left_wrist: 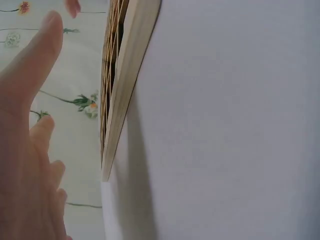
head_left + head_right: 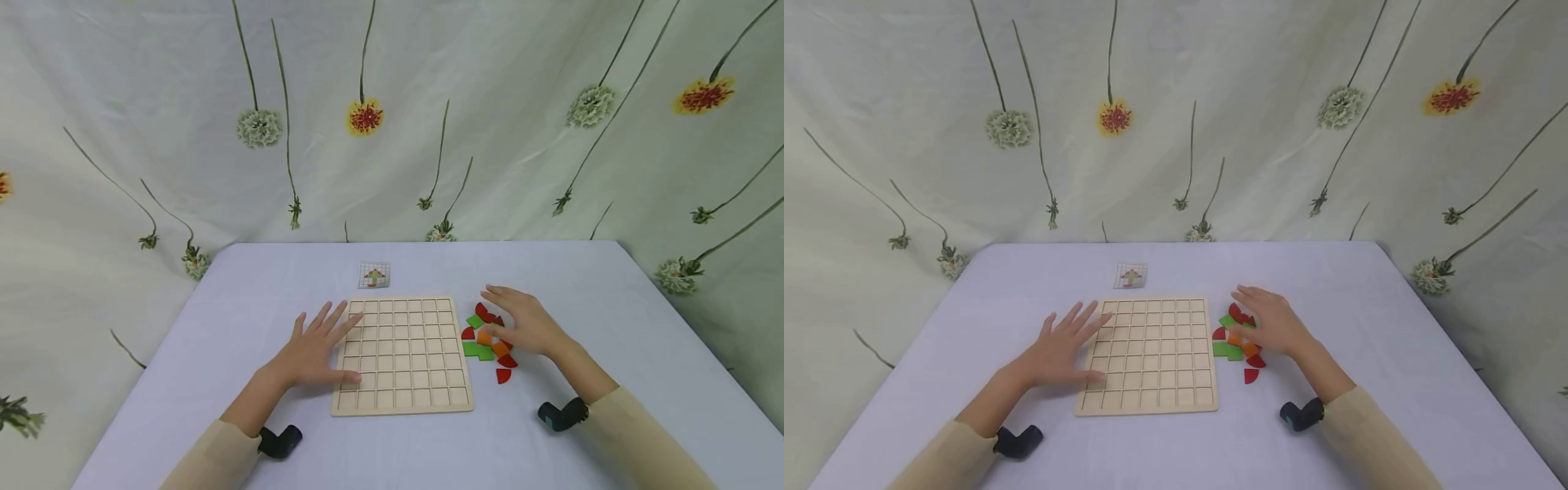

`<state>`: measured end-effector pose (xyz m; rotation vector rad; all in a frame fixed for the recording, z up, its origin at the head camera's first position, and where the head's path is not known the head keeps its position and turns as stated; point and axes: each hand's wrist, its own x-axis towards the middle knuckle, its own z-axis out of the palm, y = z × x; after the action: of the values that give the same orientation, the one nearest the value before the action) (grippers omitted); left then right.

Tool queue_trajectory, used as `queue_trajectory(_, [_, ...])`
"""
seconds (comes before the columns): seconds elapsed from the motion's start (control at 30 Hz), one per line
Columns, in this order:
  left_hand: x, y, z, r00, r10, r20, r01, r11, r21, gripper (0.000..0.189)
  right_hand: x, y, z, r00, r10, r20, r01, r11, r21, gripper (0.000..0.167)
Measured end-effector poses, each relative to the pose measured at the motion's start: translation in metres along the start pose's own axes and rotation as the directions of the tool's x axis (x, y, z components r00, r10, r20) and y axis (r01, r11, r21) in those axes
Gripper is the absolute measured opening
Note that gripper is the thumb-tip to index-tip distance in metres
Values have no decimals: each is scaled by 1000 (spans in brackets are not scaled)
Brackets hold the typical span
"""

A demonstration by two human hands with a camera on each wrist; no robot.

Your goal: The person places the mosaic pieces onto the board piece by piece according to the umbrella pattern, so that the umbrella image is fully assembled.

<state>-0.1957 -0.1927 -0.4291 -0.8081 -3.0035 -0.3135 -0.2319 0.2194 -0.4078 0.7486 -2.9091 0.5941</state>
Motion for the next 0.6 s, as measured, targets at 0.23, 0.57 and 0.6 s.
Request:
queue_trajectory(0.23, [-12,-4,3,988,-87,124,105,983,-148,117,1,21,8,967,254,-17,-243,941,235,43])
queue_trajectory(0.57, [-18,-14,15,991,-88,101,113,953,-280,118,1,44,23,928,373,3,-350,868,353,32])
queue_trajectory(0.6, [-18,-14,16,992,-88,92,111,952,-286,117,1,45,25,928,373,-1,-348,867,358,32])
